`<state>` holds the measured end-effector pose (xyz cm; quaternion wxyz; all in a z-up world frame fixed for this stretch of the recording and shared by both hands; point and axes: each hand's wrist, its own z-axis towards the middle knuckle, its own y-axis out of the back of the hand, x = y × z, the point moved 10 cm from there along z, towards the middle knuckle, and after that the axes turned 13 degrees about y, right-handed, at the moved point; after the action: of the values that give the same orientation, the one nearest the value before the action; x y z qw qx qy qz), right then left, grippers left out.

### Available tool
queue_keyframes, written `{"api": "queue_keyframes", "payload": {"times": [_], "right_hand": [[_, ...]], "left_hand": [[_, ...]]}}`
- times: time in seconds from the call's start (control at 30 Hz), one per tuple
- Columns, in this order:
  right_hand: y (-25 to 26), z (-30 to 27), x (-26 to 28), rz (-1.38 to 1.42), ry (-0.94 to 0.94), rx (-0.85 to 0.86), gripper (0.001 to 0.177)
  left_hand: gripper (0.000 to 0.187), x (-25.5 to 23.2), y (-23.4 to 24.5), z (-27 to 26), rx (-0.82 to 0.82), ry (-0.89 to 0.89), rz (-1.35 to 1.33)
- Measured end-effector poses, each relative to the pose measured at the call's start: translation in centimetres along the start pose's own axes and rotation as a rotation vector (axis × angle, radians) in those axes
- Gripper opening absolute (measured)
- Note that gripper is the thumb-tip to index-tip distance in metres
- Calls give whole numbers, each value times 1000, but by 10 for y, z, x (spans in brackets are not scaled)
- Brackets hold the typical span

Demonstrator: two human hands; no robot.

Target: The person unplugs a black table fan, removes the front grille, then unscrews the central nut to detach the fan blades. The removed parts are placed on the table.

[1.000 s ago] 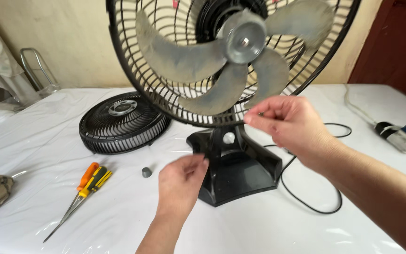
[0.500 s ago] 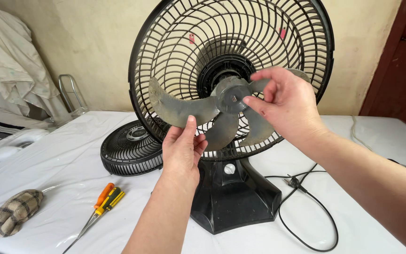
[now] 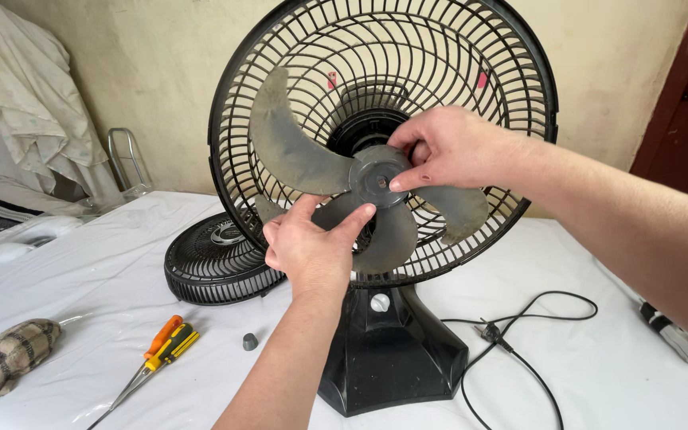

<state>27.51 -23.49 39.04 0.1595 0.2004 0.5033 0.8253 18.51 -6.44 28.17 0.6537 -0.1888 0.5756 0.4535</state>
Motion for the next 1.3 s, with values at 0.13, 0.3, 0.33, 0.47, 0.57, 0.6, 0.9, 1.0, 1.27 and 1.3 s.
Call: {"api": "queue_keyframes", "payload": {"times": [0.13, 0.3, 0.33, 0.47, 0.57, 0.6, 0.9, 1.0, 1.27, 1.3], "right_hand": [[-17, -4, 2, 196, 27, -72, 48], [-25, -10, -2, 280, 50, -131, 46], [-25, -11, -3, 291, 50, -142, 46], [-24, -12, -2, 269, 97, -180, 46], [-23, -14, 0, 249, 136, -200, 47], [-22, -15, 2, 248, 159, -208, 47], [-20, -13, 0, 106, 107, -141, 46], [-19, -14, 6, 117, 126, -211, 44], [-15, -16, 12, -2, 153, -254, 42], [-15, -16, 12, -3, 160, -254, 41]], "left_hand": [[55, -36, 10, -18, -138, -387, 42], [46, -45, -2, -18, -135, -474, 60], [46, -43, -4, -16, -122, -452, 52], [47, -39, -4, -11, -101, -413, -7], [48, -40, -1, -12, -110, -433, -39], [48, -41, 0, -12, -114, -441, -44], [54, -37, -6, -5, -61, -412, -56], [52, -38, -6, -6, -49, -432, -93], [56, -38, -4, -7, -85, -403, -74], [56, -39, -5, -7, -82, -408, -78]]}}
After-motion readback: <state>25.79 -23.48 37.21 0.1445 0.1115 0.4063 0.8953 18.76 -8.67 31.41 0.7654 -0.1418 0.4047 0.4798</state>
